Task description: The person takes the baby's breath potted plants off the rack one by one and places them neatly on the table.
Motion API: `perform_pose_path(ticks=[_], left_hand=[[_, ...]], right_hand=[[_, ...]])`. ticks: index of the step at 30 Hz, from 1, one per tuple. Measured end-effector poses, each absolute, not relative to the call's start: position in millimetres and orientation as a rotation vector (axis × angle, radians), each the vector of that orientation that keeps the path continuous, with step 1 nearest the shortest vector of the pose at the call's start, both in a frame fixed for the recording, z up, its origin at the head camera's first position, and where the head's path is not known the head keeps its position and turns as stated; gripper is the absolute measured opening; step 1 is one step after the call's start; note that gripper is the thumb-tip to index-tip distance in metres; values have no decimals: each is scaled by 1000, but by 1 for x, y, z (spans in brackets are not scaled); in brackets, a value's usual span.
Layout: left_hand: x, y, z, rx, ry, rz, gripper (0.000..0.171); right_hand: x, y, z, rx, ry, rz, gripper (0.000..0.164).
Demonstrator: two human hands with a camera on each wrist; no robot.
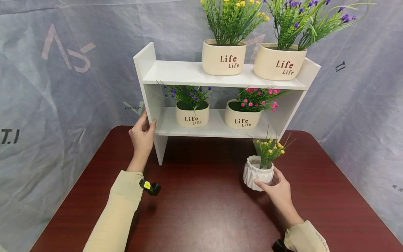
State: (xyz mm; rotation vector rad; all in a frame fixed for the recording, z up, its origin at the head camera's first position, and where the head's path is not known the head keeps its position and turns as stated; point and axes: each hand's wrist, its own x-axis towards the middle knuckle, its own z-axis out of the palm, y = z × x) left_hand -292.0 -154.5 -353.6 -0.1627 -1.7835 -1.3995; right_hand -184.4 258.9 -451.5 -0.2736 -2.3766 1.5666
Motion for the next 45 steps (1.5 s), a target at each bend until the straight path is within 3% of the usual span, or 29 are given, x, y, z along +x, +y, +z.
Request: perform_pose_path(ticks=[6, 13, 34, 45], left_hand=[[-292, -155, -355, -178, -1786, -1384, 47], [-267, -144, -332, -168, -1816, -1385, 46], [-266, -144, -332, -187, -1794, -1368, 45], [-265, -143, -331, -173, -1812, -1382, 46]], right_hand=[[-186, 262, -454, -318, -2395, 1595, 86], [-188, 264, -456, -328, -2425, 1599, 88], [-181, 268, -457, -170, -2458, 1686, 93], [-177, 273, -462, -77, -2561, 1577, 80]])
